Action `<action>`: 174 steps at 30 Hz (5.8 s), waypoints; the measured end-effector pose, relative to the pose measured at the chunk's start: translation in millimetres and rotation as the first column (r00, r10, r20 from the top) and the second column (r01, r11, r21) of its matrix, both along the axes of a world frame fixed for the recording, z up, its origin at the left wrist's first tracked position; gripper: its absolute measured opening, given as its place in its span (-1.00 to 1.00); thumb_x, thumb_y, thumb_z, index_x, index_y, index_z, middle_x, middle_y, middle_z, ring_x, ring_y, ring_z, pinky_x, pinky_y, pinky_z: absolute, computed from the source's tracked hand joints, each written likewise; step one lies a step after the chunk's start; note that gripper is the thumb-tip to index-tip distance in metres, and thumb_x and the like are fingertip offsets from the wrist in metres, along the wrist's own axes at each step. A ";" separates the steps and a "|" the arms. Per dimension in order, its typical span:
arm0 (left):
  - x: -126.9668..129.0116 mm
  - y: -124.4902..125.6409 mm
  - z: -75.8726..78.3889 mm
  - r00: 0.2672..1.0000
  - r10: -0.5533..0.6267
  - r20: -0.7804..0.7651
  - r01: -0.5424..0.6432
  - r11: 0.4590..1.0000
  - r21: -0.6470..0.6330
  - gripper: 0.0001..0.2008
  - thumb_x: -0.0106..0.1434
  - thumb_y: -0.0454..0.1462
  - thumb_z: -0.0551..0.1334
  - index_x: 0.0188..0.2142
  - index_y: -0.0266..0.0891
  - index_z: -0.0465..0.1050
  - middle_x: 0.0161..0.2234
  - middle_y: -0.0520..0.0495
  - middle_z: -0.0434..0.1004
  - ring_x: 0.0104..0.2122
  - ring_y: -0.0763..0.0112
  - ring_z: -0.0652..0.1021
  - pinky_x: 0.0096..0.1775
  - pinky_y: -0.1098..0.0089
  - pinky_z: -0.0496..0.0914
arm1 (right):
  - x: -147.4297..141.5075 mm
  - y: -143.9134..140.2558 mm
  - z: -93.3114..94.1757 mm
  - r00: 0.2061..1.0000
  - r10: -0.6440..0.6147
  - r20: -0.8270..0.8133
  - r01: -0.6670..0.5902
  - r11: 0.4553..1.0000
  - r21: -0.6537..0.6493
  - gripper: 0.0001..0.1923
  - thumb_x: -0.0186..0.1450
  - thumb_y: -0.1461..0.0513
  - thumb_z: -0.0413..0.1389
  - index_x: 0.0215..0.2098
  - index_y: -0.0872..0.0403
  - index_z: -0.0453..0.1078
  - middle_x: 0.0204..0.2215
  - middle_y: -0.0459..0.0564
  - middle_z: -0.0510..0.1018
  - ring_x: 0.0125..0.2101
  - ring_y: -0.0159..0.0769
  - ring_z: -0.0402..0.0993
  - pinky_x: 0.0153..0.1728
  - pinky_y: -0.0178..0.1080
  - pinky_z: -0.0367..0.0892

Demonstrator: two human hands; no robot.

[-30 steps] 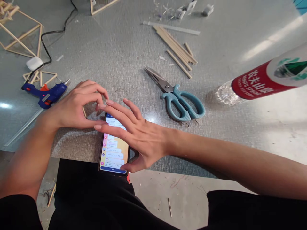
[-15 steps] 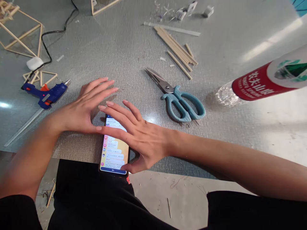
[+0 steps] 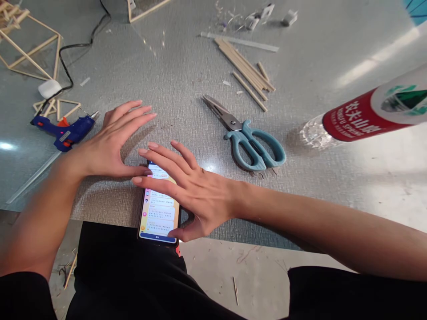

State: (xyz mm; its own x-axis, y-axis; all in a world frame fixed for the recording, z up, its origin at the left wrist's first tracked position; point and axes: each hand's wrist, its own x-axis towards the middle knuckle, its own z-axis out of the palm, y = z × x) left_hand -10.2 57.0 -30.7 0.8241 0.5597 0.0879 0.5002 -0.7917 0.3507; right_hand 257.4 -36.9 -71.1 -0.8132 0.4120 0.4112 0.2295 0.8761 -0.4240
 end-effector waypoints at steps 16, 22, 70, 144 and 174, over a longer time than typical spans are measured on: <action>6.1 -5.6 -5.2 0.995 -0.088 0.052 0.090 0.995 -0.042 0.12 0.18 0.39 0.28 0.49 -0.14 -0.01 0.48 -0.30 0.02 0.48 -0.17 0.01 0.44 -0.24 -0.02 | -0.3 0.1 -2.3 1.000 -0.002 0.022 0.002 1.000 0.001 0.18 0.25 -0.26 0.17 0.55 0.12 -0.22 0.56 0.37 -0.29 0.54 0.30 -0.38 0.42 0.42 -0.40; 6.4 -7.0 -5.8 0.997 -0.066 0.040 0.069 0.996 -0.063 0.08 0.20 0.30 0.33 0.50 -0.12 -0.02 0.48 -0.31 0.00 0.48 -0.21 0.00 0.44 -0.27 -0.05 | -0.2 0.5 -2.1 1.000 -0.012 -0.012 0.012 1.000 -0.002 0.10 0.28 -0.19 0.16 0.53 0.16 -0.17 0.55 0.40 -0.24 0.54 0.31 -0.36 0.43 0.41 -0.39; 8.6 -10.6 2.1 0.998 -0.026 -0.065 0.016 0.988 -0.154 0.03 0.25 0.23 0.32 0.50 -0.14 -0.05 0.50 -0.30 -0.08 0.51 -0.19 -0.10 0.44 -0.30 -0.11 | -3.1 5.5 -4.5 0.947 -0.299 -0.120 0.292 0.953 -0.079 -0.41 0.44 0.30 -0.04 0.43 0.04 0.06 0.39 0.29 0.25 0.45 0.16 0.07 0.35 0.42 0.10; -3.3 -7.3 5.9 0.992 -0.041 -0.118 0.021 0.985 -0.169 0.20 0.12 0.36 0.36 0.52 -0.02 -0.15 0.54 -0.20 -0.29 0.51 -0.23 -0.26 0.45 -0.33 -0.29 | -0.4 10.2 -0.3 0.951 -0.259 -0.168 0.241 0.963 -0.121 -0.43 0.41 0.24 0.04 0.37 0.11 0.16 0.32 0.32 0.35 0.38 0.14 0.19 0.34 0.37 0.15; 18.6 -30.9 8.9 0.810 0.065 0.583 -0.210 0.960 0.184 -0.90 0.35 -0.24 0.22 -0.29 -0.04 0.51 -0.50 0.08 0.51 -0.56 0.44 0.47 -0.43 0.31 0.37 | 0.9 3.7 1.2 0.970 0.133 -0.203 -0.092 0.975 0.201 -0.72 0.37 0.09 0.06 -0.15 0.00 0.58 0.22 0.09 0.53 0.28 -0.03 0.37 0.11 0.06 0.38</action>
